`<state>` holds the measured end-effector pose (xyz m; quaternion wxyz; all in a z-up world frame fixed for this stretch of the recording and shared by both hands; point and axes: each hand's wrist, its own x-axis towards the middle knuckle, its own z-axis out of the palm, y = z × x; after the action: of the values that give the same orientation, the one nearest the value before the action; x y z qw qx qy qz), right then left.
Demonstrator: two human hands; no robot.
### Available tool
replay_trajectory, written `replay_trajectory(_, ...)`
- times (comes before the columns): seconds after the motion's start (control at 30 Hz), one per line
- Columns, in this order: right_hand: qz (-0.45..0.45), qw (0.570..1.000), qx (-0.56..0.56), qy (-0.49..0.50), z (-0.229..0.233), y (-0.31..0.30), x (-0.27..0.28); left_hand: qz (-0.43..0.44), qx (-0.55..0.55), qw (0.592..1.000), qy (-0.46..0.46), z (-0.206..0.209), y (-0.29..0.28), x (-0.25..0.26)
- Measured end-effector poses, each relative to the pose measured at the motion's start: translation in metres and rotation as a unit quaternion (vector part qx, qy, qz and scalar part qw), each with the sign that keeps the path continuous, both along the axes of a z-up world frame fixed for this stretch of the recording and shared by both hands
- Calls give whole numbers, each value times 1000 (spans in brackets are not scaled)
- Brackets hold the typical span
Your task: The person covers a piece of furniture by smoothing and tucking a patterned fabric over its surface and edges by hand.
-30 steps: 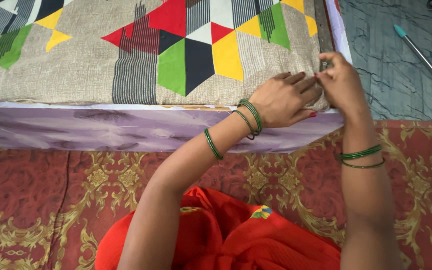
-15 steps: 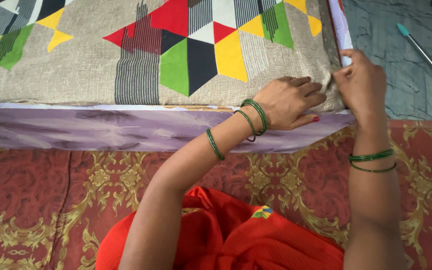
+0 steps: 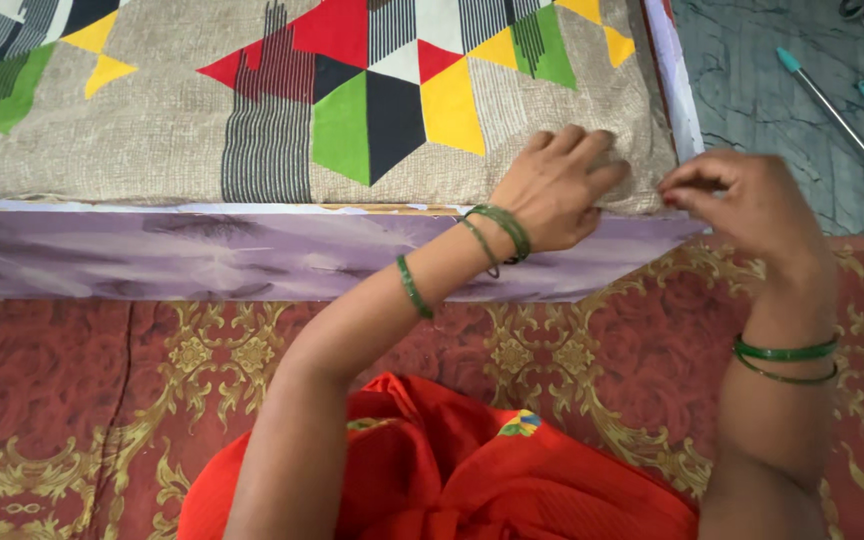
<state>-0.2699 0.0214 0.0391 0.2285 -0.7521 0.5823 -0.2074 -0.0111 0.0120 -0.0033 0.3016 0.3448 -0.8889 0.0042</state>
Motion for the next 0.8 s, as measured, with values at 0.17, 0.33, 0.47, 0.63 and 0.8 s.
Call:
replay_trajectory(0.17,153,983,-68,70,12,16,8,94,-9,994,60,-6,-4,-6)
replay_trajectory(0.33,197,958,-112,174,-14,6,20,107,-33,989,101,-12,-24,-19)
replay_trajectory(0.47,169,938,-143,267,-24,0,26,96,-20,992,85,-17,-15,-25)
replay_trajectory(0.63,36,948,-15,315,1,9,40,63,-7,994,91,-27,0,-23)
replay_trajectory(0.8,-32,965,-185,181,10,18,45,57,16,985,162,-25,5,-16)
